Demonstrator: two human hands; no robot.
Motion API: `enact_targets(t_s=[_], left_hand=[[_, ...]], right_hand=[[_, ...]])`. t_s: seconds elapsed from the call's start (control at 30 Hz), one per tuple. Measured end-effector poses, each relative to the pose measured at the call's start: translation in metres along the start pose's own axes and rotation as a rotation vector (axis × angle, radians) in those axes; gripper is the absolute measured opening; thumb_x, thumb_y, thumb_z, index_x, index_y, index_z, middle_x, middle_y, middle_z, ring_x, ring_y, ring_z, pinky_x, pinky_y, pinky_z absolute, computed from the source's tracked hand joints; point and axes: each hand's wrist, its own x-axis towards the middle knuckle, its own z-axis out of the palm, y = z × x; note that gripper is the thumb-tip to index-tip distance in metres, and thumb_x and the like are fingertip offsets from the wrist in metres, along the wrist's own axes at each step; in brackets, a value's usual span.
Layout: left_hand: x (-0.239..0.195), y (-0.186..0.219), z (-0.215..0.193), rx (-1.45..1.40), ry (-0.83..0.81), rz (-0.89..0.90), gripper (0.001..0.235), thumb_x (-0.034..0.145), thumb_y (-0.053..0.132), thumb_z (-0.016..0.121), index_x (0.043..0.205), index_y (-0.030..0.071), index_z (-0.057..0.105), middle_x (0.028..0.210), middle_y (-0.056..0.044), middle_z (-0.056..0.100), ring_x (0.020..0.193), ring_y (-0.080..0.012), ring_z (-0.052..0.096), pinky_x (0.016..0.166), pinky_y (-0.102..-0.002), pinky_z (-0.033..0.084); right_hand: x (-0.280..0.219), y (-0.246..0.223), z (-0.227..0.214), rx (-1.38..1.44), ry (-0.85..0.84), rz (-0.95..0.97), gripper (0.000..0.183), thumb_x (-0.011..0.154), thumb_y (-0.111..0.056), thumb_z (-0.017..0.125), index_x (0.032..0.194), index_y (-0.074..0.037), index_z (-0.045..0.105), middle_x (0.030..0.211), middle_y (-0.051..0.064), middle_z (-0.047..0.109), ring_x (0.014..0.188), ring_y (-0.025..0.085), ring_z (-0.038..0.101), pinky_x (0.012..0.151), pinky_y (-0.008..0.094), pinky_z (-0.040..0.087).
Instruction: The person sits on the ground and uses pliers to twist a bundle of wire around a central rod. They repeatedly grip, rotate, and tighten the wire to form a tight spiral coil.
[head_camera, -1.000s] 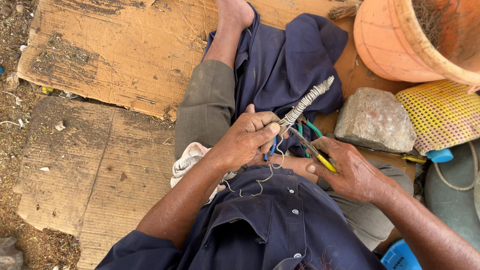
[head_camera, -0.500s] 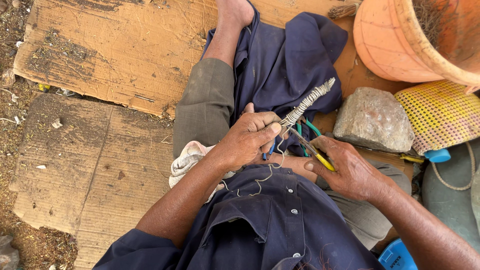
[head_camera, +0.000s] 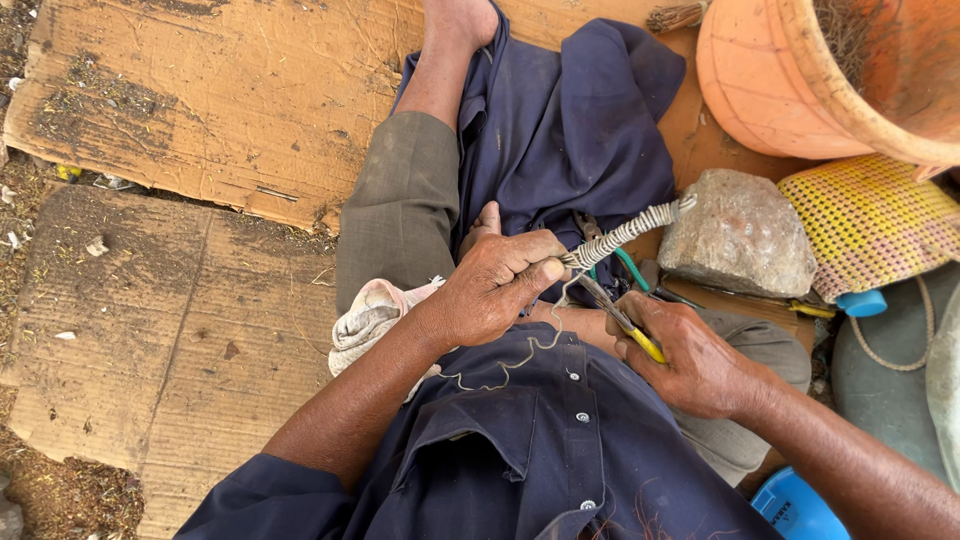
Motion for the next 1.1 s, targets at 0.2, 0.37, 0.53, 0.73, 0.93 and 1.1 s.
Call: enact_targets(t_s=[0.2, 0.37, 0.53, 0.73, 0.93, 1.1], left_hand=[[-0.001, -0.006, 0.002, -0.042, -0.004, -0.019, 0.039, 0.110, 0.031, 0.046, 0.101, 0.005, 0.073, 0.075, 0.001, 0.056, 0.074, -0.0109, 0.060, 0.124, -0.056, 0.003], [0.000, -0.011, 0.009, -0.150, 0.021, -0.064, 0.036, 0.110, 0.032, 0.049, 0.102, 0.005, 0.071, 0.076, 0.004, 0.056, 0.071, -0.0065, 0.060, 0.126, -0.053, 0.010], [0.000, -0.014, 0.015, -0.353, 0.020, -0.230, 0.026, 0.108, 0.020, 0.053, 0.106, 0.002, 0.072, 0.074, 0.002, 0.055, 0.067, -0.0071, 0.052, 0.087, -0.044, 0.031], [0.005, -0.028, -0.001, -0.411, 0.117, -0.201, 0.023, 0.108, 0.017, 0.053, 0.110, 0.001, 0.070, 0.068, 0.004, 0.049, 0.060, -0.0028, 0.042, 0.060, -0.020, 0.040], [-0.016, -0.054, -0.004, -0.474, 0.274, -0.267, 0.024, 0.108, 0.021, 0.054, 0.107, 0.001, 0.067, 0.068, 0.005, 0.051, 0.060, -0.0021, 0.041, 0.056, -0.020, 0.036], [-0.041, -0.067, -0.007, -0.432, 0.332, -0.396, 0.027, 0.107, 0.024, 0.055, 0.104, 0.000, 0.067, 0.066, 0.005, 0.050, 0.057, -0.0021, 0.039, 0.052, -0.021, 0.033]], right_hand=[[-0.001, 0.002, 0.003, -0.005, -0.006, 0.059, 0.016, 0.085, -0.012, 0.066, 0.091, -0.001, 0.055, 0.079, 0.019, 0.064, 0.079, 0.035, 0.067, 0.072, 0.045, 0.051], [0.002, 0.003, 0.005, 0.027, 0.001, 0.034, 0.013, 0.083, -0.010, 0.064, 0.090, -0.002, 0.056, 0.079, 0.017, 0.064, 0.076, 0.032, 0.067, 0.071, 0.044, 0.051], [0.017, 0.005, 0.022, 0.051, -0.022, 0.179, 0.017, 0.084, -0.014, 0.066, 0.093, -0.004, 0.055, 0.073, 0.016, 0.063, 0.068, 0.029, 0.066, 0.069, 0.043, 0.052], [0.024, 0.050, 0.031, 0.054, 0.102, 0.095, 0.020, 0.084, -0.011, 0.066, 0.099, -0.003, 0.055, 0.079, 0.015, 0.062, 0.073, 0.029, 0.064, 0.070, 0.042, 0.051], [0.058, 0.165, 0.061, -0.166, 0.149, 0.397, 0.048, 0.086, -0.025, 0.078, 0.110, 0.006, 0.050, 0.098, 0.026, 0.063, 0.098, 0.041, 0.063, 0.086, 0.049, 0.048], [0.094, 0.206, 0.093, -0.039, 0.231, 0.552, 0.075, 0.082, -0.029, 0.083, 0.138, 0.003, 0.045, 0.126, 0.028, 0.057, 0.123, 0.042, 0.055, 0.101, 0.046, 0.045]])
